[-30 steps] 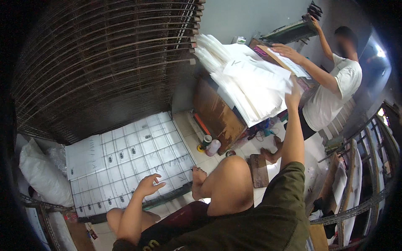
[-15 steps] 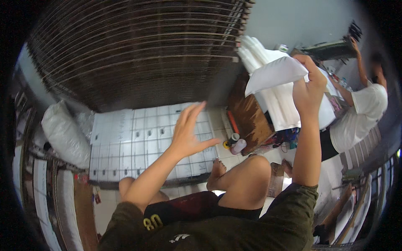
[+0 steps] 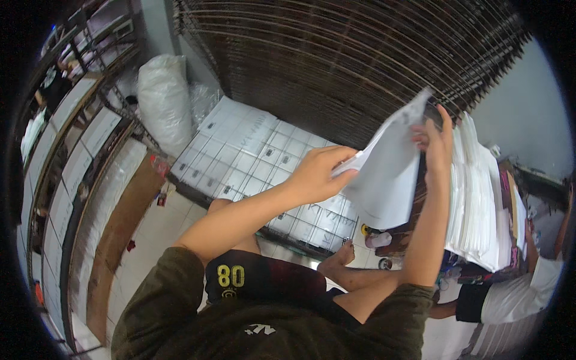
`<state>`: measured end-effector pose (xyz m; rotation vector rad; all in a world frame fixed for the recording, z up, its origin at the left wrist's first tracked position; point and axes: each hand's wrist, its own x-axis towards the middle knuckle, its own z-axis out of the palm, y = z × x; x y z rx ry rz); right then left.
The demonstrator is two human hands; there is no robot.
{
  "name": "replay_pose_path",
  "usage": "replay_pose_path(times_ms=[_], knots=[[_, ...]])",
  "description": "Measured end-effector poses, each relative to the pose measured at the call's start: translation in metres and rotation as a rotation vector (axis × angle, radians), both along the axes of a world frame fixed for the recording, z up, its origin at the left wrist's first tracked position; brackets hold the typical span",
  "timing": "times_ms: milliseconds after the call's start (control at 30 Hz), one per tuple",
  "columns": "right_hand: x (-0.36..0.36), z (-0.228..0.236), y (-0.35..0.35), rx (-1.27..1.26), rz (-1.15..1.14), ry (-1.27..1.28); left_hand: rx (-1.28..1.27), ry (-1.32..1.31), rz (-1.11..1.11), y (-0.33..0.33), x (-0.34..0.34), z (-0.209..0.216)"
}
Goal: The person sits on the floor and repeatedly inserts white paper sheets into a large white board or template. They handle the papers one at a time, placing them into slots or under a grid structure. Another person is visible in the background working at a separate table.
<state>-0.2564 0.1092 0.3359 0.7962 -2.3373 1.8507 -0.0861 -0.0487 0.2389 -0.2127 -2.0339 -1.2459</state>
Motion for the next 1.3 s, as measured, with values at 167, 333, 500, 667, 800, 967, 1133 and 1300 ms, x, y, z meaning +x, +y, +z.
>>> replay_pose_path(times_ms=[167, 333, 500, 667, 800, 967, 1133, 1300], knots=[[0.041, -0.067, -0.052, 0.176, 0.216, -0.165, 0.005, -0.138, 0.211, -0.002, -0.026, -0.043], [0.045, -0.109, -0.074, 0.534, 0.334, 0.252, 0.039, -0.275, 0.243, 0.007, -0.028, -0.086], [0.04, -0.107, -0.082, 0.761, 0.534, 0.258, 0.286, -0.215, 0.086, 0.032, 0.037, -0.095], [0.063, -0.116, -0.147, 0.702, 0.897, 0.417, 0.213, -0.613, -0.343, 0.049, 0.097, -0.163], [0.085, -0.128, -0.227, 0.794, 1.16, 0.431, -0.313, -0.515, -0.703, 0.035, 0.072, -0.197], [0.1, -0.142, -0.312, 0.684, 1.348, 0.365, -0.542, -0.794, -0.574, 0.006, 0.032, -0.271], [0.04, -0.184, -0.359, 0.551, 0.947, -0.166, -0.393, -0.938, -0.839, -0.026, 0.011, -0.249], [-0.037, -0.355, -0.367, 0.086, 0.583, -0.489, -0.335, -0.991, -0.796, 0.021, -0.018, -0.267]])
